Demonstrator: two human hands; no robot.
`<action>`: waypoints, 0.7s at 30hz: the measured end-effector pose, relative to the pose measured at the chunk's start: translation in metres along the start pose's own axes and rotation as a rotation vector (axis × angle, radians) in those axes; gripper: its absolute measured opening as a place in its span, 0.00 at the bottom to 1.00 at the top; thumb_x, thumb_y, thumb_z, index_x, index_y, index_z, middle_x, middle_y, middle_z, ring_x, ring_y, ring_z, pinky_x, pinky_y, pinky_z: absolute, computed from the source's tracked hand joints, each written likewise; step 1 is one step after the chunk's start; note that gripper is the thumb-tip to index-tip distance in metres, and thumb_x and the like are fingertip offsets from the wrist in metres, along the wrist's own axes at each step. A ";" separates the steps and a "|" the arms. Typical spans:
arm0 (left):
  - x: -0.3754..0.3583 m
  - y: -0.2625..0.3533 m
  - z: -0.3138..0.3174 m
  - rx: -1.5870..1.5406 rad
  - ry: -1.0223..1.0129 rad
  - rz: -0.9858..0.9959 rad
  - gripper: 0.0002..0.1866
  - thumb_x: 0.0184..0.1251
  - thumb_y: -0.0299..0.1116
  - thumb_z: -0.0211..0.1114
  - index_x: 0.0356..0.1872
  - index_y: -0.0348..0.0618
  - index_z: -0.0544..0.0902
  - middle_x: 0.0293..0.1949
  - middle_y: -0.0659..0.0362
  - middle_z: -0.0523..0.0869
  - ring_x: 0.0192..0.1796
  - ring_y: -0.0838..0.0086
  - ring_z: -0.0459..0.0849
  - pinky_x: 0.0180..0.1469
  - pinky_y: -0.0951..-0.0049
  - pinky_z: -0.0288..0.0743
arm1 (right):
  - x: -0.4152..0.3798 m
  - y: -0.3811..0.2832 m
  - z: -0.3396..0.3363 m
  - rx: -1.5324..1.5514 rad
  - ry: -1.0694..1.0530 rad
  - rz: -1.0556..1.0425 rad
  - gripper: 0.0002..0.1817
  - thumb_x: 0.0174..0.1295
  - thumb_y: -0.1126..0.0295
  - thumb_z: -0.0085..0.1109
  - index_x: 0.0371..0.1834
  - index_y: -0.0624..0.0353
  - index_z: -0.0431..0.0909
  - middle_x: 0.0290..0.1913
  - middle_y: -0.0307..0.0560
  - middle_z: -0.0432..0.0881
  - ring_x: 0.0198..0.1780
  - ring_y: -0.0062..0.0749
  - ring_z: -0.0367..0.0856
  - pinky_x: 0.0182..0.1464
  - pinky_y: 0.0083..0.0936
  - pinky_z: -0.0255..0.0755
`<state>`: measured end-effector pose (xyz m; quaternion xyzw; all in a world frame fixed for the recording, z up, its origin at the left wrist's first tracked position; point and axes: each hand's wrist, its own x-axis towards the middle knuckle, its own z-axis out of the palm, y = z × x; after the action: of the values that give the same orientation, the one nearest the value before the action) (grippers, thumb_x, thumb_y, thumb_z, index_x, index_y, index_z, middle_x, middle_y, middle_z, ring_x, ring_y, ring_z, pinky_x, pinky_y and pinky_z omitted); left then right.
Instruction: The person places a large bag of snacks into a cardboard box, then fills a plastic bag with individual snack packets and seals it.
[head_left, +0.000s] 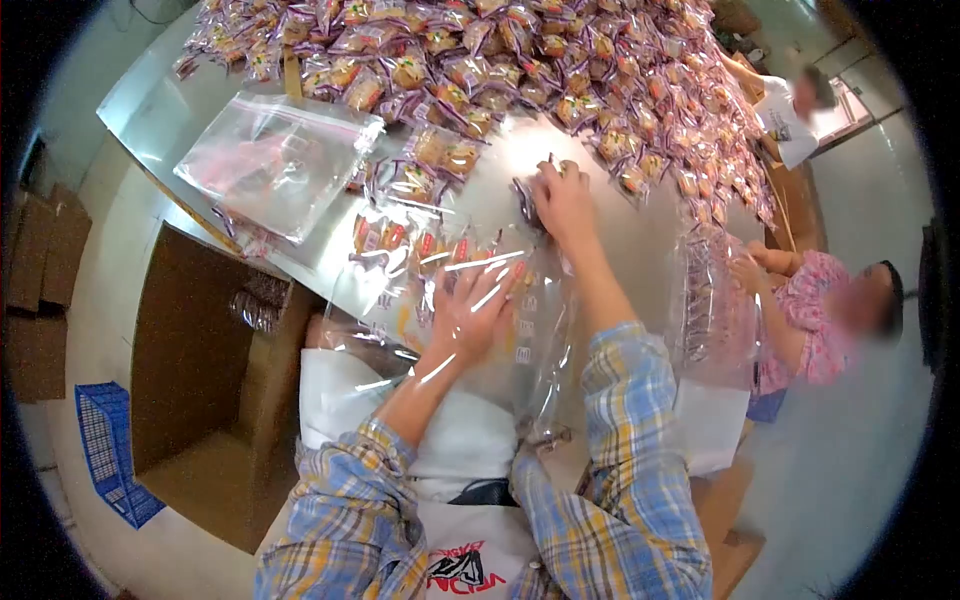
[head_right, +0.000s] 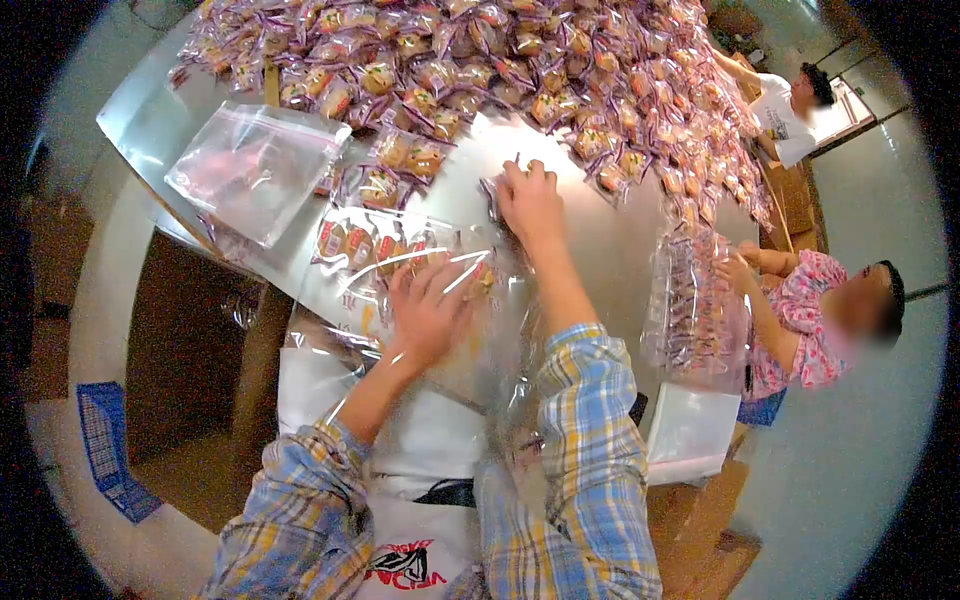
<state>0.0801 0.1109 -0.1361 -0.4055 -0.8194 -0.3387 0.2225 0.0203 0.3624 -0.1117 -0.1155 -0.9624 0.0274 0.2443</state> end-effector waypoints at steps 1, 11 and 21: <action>-0.002 0.001 0.001 -0.003 -0.004 -0.004 0.28 0.58 0.37 0.75 0.63 0.56 0.85 0.63 0.66 0.83 0.72 0.70 0.73 0.76 0.47 0.53 | -0.002 -0.007 -0.006 0.045 -0.062 0.044 0.27 0.59 0.49 0.73 0.60 0.44 0.82 0.59 0.57 0.77 0.58 0.61 0.76 0.47 0.53 0.83; -0.002 -0.003 -0.005 -0.020 -0.033 -0.017 0.26 0.57 0.38 0.74 0.60 0.56 0.87 0.61 0.67 0.84 0.70 0.70 0.76 0.74 0.51 0.58 | 0.000 -0.013 -0.041 0.554 0.136 0.139 0.38 0.52 0.58 0.76 0.68 0.51 0.75 0.65 0.54 0.75 0.65 0.55 0.78 0.57 0.46 0.82; 0.001 -0.001 -0.009 -0.085 -0.056 -0.019 0.29 0.56 0.36 0.74 0.64 0.51 0.85 0.63 0.63 0.84 0.69 0.66 0.77 0.75 0.49 0.56 | -0.122 -0.088 -0.177 2.172 -0.207 0.785 0.36 0.68 0.45 0.55 0.79 0.38 0.64 0.74 0.56 0.73 0.64 0.48 0.81 0.35 0.36 0.83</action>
<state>0.0792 0.1048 -0.1296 -0.4162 -0.8140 -0.3637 0.1787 0.1904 0.2480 -0.0027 -0.1327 -0.3457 0.9225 0.1095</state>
